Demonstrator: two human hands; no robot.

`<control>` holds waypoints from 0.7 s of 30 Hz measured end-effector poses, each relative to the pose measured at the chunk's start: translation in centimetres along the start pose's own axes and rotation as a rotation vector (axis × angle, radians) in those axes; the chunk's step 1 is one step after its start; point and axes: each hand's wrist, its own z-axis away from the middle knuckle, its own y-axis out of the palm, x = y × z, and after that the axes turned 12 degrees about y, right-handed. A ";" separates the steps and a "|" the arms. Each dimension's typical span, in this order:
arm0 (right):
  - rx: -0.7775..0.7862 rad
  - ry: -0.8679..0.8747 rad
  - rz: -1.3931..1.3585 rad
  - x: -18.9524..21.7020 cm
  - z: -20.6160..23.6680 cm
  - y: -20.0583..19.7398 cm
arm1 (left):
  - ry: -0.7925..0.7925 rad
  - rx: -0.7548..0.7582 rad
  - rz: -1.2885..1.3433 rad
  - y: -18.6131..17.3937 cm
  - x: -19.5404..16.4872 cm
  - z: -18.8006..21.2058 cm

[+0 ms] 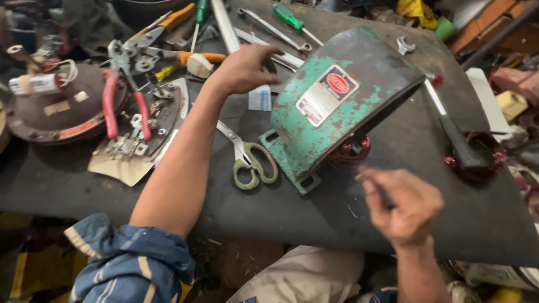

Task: The person cuts a small piece of blue paper with scissors and inserts it into the stator slots of a green electric motor. They then use their fingers to push and adjust the copper windings inside the stator, repeating the insertion of paper and adjustment of windings multiple times.

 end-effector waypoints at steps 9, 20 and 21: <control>0.333 -0.249 -0.069 7.9 0.6 6.8 | -0.188 0.274 -0.465 1.7 -1.4 0.8; 0.464 -0.069 0.092 10.2 0.5 9.9 | -0.010 0.223 -0.190 2.8 3.6 -0.1; 0.457 -0.079 0.087 10.2 0.6 9.5 | 0.027 0.198 -0.210 2.9 3.6 -0.1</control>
